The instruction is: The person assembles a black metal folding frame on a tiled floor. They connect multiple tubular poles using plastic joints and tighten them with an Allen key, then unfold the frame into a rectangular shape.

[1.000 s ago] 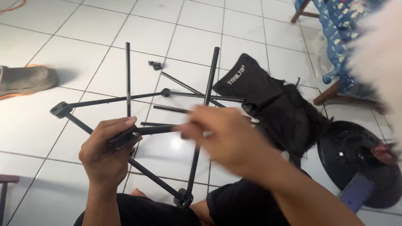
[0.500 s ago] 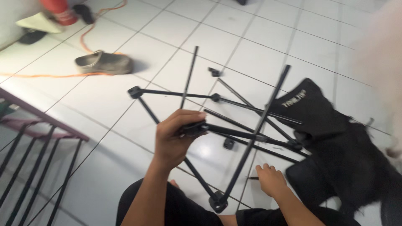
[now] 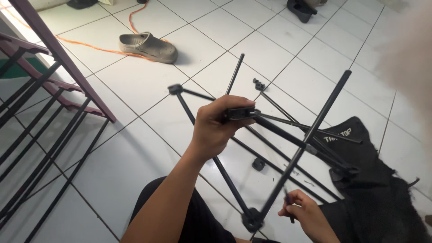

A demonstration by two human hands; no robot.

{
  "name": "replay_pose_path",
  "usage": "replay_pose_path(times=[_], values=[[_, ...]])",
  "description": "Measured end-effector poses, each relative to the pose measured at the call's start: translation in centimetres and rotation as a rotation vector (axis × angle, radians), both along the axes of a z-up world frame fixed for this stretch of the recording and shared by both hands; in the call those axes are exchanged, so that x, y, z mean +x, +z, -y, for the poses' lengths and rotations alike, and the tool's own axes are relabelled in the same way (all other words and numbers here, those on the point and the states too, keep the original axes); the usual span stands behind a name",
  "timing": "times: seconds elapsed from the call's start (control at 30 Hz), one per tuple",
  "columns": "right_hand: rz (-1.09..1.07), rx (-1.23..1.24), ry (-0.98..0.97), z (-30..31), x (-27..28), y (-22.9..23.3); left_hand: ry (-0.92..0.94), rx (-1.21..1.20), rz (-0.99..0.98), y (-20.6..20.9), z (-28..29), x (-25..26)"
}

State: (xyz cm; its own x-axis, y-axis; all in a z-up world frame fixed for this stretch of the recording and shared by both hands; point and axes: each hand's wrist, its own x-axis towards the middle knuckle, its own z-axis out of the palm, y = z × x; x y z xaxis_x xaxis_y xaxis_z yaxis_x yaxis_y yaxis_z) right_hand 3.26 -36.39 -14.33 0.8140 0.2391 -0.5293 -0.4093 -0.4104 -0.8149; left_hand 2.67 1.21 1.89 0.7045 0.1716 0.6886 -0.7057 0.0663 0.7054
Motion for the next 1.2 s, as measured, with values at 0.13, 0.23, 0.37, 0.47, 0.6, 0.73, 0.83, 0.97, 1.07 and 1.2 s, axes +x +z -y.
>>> replay_pose_path(times=[0.13, 0.23, 0.37, 0.47, 0.6, 0.73, 0.83, 0.97, 1.07, 1.2], values=[[0.210, 0.192, -0.205, -1.0, -1.5, 4.3, 0.008, -0.208, -0.154, 0.2, 0.1, 0.4], [0.478, 0.079, -0.272, -3.3, -1.8, 9.9, 0.045, -0.255, -0.204, 0.5, 0.1, 0.5], [0.745, -0.253, -0.238, -8.0, -1.5, 19.5, 0.078, -0.265, -0.199, 0.6, 0.3, 0.2], [0.936, -0.439, -0.084, -12.7, -1.4, 25.0, 0.120, -0.298, -0.200, 0.5, 0.3, 0.2], [1.242, -0.293, 0.362, -18.6, -0.4, 28.9, 0.138, -0.323, -0.230, 0.0, 0.7, -0.1], [1.397, -0.204, 0.628, -23.6, 1.4, 29.7, 0.138, -0.323, -0.221, -0.4, 0.7, -0.6], [1.416, -0.153, 0.706, -25.3, 2.2, 29.9, 0.124, -0.348, -0.214, -0.7, 0.5, -0.7], [1.250, -0.340, 0.659, -26.1, 2.7, 29.9, 0.158, -0.315, -0.221, -0.9, 0.2, -0.8], [1.342, -0.428, 0.701, -26.5, 2.7, 30.1, 0.240, -0.220, -0.189, -0.7, -0.1, -0.9], [1.460, -0.548, 0.769, -27.0, 1.7, 30.6, 0.338, -0.095, -0.139, -0.3, -0.4, -1.5]])
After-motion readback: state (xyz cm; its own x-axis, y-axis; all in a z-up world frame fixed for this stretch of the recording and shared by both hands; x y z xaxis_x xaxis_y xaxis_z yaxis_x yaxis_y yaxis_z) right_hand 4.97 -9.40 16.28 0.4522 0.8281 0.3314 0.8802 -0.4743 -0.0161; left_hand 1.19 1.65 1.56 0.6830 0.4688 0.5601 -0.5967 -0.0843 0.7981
